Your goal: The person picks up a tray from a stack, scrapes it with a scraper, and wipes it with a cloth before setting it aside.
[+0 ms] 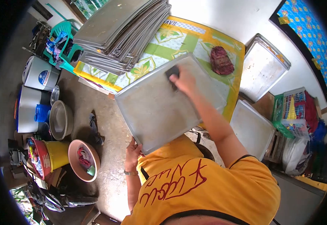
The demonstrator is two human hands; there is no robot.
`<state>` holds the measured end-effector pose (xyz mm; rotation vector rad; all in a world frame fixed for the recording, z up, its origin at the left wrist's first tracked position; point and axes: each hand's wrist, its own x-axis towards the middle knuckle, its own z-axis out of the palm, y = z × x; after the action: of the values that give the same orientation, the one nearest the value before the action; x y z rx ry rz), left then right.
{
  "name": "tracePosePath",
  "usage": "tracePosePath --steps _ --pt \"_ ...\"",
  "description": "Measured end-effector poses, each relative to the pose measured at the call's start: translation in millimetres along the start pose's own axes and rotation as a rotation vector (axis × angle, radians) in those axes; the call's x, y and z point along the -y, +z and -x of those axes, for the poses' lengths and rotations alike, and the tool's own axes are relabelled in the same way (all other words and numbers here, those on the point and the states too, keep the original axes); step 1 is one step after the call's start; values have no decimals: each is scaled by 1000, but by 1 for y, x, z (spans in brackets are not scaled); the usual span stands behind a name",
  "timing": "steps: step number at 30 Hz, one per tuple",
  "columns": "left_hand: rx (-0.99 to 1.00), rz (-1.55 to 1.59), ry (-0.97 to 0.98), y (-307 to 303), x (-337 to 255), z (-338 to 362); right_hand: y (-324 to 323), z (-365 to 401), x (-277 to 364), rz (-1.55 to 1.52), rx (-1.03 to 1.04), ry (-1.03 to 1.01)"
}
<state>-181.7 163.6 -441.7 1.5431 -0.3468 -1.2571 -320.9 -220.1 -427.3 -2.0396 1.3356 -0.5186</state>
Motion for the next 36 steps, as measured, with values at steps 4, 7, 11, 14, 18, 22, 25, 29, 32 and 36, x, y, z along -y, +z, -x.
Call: tracePosePath --steps 4,7,11,14,18,22,25,29,32,36 --pt "18 -42 17 5 -14 3 -11 -116 -71 -173 -271 195" --pt "18 -79 25 5 -19 4 -13 -176 -99 -222 -371 304" --pt "24 -56 26 3 -17 2 -21 -196 -103 -205 -390 222" --pt "32 -41 1 1 -18 2 -72 -154 -66 187 -286 264" --pt "48 -20 1 4 -24 4 -86 -113 -110 510 -532 370" --pt "73 -53 -23 1 -22 2 -98 -85 -138 591 -340 368" --pt "94 -44 -32 0 -24 -1 -116 -87 -151 387 -297 161" --pt "-30 -37 80 6 -16 -6 -118 -21 -97 116 -200 51" --pt "-46 -142 122 2 -12 -13 -80 30 -73 603 -114 -36" --pt "-11 -119 41 11 -29 -10 -43 29 -92 647 -280 -150"
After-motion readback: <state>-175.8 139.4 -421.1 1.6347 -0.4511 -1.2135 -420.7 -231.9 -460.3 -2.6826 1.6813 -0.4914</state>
